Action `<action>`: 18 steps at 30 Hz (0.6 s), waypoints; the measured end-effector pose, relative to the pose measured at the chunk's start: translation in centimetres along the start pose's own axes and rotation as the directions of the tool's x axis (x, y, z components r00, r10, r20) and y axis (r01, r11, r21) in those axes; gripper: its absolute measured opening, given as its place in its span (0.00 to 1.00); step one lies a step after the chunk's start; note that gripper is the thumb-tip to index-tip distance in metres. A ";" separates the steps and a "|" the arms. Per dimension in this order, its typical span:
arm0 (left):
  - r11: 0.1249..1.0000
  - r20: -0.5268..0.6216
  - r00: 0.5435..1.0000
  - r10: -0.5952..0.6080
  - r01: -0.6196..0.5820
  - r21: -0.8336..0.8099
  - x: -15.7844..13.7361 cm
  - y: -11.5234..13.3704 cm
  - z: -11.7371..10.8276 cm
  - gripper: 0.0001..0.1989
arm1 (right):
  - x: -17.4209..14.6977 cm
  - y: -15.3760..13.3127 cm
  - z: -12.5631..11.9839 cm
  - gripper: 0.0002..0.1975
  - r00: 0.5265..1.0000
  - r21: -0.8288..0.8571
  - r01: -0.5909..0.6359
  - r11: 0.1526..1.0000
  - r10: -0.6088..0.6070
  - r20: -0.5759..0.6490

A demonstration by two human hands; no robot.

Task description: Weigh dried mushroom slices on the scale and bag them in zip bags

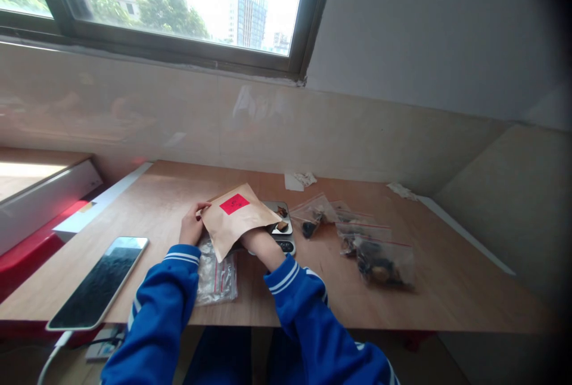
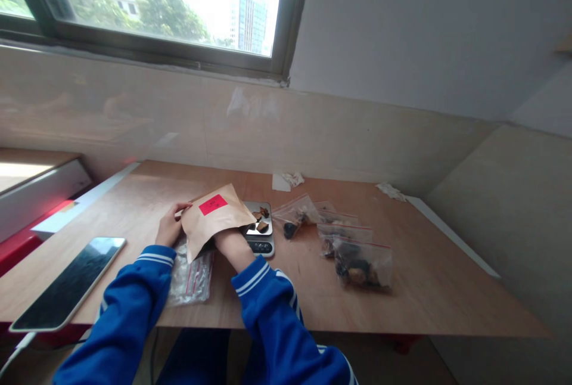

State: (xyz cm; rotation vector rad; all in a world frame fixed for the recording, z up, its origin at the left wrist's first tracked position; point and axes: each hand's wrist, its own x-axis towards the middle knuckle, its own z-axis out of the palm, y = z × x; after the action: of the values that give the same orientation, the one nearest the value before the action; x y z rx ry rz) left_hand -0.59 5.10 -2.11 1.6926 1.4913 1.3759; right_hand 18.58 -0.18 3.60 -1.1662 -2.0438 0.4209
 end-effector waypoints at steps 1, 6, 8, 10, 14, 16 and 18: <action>1.000 -0.003 1.000 -0.004 0.004 -0.002 0.0 0.2 0.0 0.15 | -0.3 -0.2 -0.6 0.13 0.999 -0.017 0.017 1.000 -0.017 0.032; 0.999 0.004 0.999 -0.035 0.035 0.012 -0.2 0.4 0.0 0.18 | -1.9 -2.4 -5.4 0.19 0.958 -0.008 0.236 0.972 -0.232 0.169; 0.999 0.009 0.999 -0.042 0.042 0.028 -0.2 0.2 0.0 0.19 | -2.3 -3.3 -7.4 0.17 0.957 -0.001 0.253 0.967 -0.250 0.148; 0.999 0.012 1.000 -0.027 0.026 0.042 -0.2 0.0 0.0 0.19 | -2.7 -3.8 -8.9 0.16 0.967 0.018 0.233 0.972 -0.234 0.098; 0.997 0.004 1.000 0.000 -0.001 0.074 -0.1 -0.3 0.1 0.17 | -3.4 -3.1 -10.5 0.14 0.981 0.129 0.178 0.976 -0.165 -0.104; 0.998 -0.002 1.000 -0.005 0.006 0.070 0.1 -0.5 0.1 0.17 | -3.9 -2.0 -10.6 0.12 0.971 0.201 0.150 0.968 -0.106 -0.212; 0.999 0.002 1.000 -0.009 0.009 0.054 0.2 -0.7 0.2 0.18 | -4.4 -0.7 -10.1 0.11 0.964 0.267 0.108 0.958 -0.035 -0.265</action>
State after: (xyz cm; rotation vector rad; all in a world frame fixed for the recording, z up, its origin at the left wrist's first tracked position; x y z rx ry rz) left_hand -0.76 5.57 -2.69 1.7173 1.5461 1.3404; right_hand 26.96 -4.97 8.94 -0.9200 -1.7310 0.4780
